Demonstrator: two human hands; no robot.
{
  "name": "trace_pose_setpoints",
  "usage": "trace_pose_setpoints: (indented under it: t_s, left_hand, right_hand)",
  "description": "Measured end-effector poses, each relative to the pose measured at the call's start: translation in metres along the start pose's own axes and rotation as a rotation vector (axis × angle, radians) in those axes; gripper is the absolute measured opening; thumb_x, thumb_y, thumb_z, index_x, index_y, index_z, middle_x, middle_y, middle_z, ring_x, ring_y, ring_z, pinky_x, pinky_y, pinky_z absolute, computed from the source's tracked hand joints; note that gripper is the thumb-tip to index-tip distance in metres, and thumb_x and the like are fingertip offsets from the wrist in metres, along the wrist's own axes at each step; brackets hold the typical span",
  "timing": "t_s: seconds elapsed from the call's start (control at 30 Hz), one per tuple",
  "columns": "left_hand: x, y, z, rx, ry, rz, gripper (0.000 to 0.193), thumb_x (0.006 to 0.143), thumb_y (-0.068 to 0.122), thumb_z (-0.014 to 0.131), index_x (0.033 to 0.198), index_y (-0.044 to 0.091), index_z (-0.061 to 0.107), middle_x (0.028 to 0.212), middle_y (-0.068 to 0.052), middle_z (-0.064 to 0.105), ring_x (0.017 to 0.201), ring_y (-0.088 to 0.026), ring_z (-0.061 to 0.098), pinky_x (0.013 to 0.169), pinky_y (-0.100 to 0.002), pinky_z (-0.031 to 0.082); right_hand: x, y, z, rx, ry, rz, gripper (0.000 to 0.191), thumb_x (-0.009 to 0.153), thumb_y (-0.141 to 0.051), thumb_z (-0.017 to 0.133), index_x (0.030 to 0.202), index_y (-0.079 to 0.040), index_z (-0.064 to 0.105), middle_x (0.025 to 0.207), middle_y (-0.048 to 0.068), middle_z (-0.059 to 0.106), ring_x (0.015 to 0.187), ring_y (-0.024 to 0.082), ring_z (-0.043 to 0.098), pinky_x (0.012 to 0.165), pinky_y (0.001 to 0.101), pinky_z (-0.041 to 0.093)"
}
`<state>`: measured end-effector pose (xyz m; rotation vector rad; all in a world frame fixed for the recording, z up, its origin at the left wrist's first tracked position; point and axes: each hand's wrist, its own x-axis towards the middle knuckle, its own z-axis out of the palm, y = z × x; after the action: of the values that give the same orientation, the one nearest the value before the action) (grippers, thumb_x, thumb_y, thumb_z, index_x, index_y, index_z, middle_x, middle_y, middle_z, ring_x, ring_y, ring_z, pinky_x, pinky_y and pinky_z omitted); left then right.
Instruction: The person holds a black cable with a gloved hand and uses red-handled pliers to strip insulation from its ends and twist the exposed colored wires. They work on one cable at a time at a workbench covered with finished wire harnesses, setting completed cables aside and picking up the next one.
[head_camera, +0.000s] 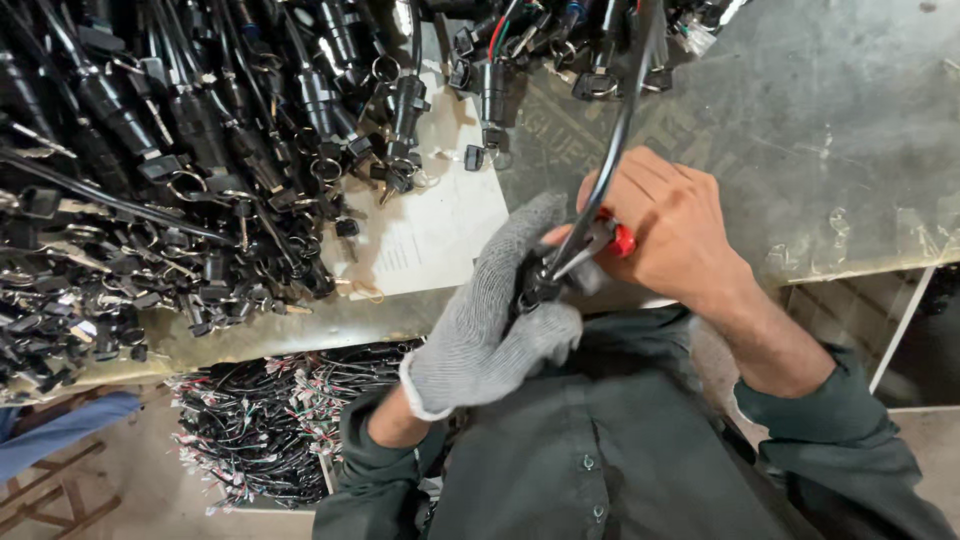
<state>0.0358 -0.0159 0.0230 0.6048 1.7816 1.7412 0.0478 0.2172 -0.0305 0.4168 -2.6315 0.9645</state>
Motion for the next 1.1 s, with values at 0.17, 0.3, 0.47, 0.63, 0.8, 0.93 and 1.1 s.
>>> trace_pose_setpoints:
  t_s: [0.17, 0.3, 0.47, 0.63, 0.8, 0.93, 1.1]
  left_hand:
    - [0.007, -0.014, 0.016, 0.417, 0.207, 0.149, 0.071, 0.096, 0.024, 0.08, 0.155, 0.006, 0.044, 0.142, -0.018, 0.062, 0.13, -0.032, 0.066, 0.112, -0.039, 0.053]
    - [0.001, -0.023, 0.023, 0.569, 0.255, 0.173, 0.072, 0.097, 0.017, 0.075, 0.159, 0.008, 0.039, 0.134, -0.016, 0.064, 0.119, -0.033, 0.066, 0.099, -0.039, 0.055]
    - [0.001, -0.025, 0.027, 0.93, 0.295, 0.212, 0.073, 0.093, 0.016, 0.077, 0.156, 0.006, 0.041, 0.125, -0.016, 0.066, 0.103, -0.037, 0.063, 0.087, -0.048, 0.051]
    - [0.003, -0.028, 0.024, 1.141, 0.296, 0.248, 0.07, 0.091, 0.01, 0.071, 0.155, 0.007, 0.043, 0.131, -0.019, 0.063, 0.105, -0.037, 0.063, 0.09, -0.048, 0.05]
    - [0.006, -0.029, 0.019, 1.178, 0.236, 0.273, 0.074, 0.084, 0.009, 0.068, 0.153, 0.003, 0.043, 0.134, -0.021, 0.062, 0.108, -0.038, 0.061, 0.092, -0.05, 0.05]
    - [0.009, -0.018, 0.018, 1.143, 0.179, 0.107, 0.076, 0.082, 0.004, 0.065, 0.155, 0.007, 0.046, 0.134, -0.013, 0.066, 0.102, -0.034, 0.063, 0.087, -0.047, 0.052]
    - [0.004, -0.002, 0.0, 0.31, -0.065, 0.082, 0.066, 0.103, 0.013, 0.064, 0.163, 0.007, 0.037, 0.12, -0.008, 0.067, 0.1, -0.022, 0.069, 0.094, -0.035, 0.057]
  right_hand:
    - [-0.009, -0.011, 0.005, 0.07, -0.019, 0.055, 0.033, 0.068, -0.01, 0.074, 0.098, -0.005, 0.06, 0.093, 0.012, 0.063, 0.087, 0.033, 0.065, 0.07, 0.0404, 0.051]
    - [-0.015, -0.015, 0.007, 0.082, -0.031, 0.188, 0.03, 0.072, -0.011, 0.077, 0.098, -0.008, 0.063, 0.087, 0.009, 0.062, 0.083, 0.03, 0.065, 0.066, 0.0395, 0.049]
    - [-0.024, -0.018, 0.003, -0.1, -0.066, 0.225, 0.033, 0.065, -0.019, 0.082, 0.088, -0.009, 0.06, 0.081, 0.006, 0.063, 0.08, 0.029, 0.065, 0.063, 0.0404, 0.048]
    - [-0.039, -0.024, 0.011, -0.174, -0.059, 0.376, 0.032, 0.065, -0.017, 0.08, 0.089, -0.01, 0.06, 0.083, 0.005, 0.066, 0.079, 0.029, 0.067, 0.063, 0.0418, 0.048]
    - [-0.045, -0.033, 0.019, -0.024, -0.004, 0.332, 0.038, 0.067, -0.017, 0.08, 0.097, -0.006, 0.059, 0.084, 0.01, 0.064, 0.08, 0.034, 0.066, 0.066, 0.0435, 0.05]
    - [-0.039, -0.043, 0.015, -0.001, -0.029, 0.403, 0.041, 0.069, -0.02, 0.084, 0.098, -0.004, 0.06, 0.084, 0.011, 0.064, 0.078, 0.034, 0.066, 0.066, 0.0435, 0.05]
    - [-0.032, -0.026, 0.024, -0.096, 0.058, 0.285, 0.03, 0.064, -0.014, 0.082, 0.088, -0.011, 0.064, 0.085, 0.007, 0.068, 0.08, 0.029, 0.068, 0.071, 0.0404, 0.052]
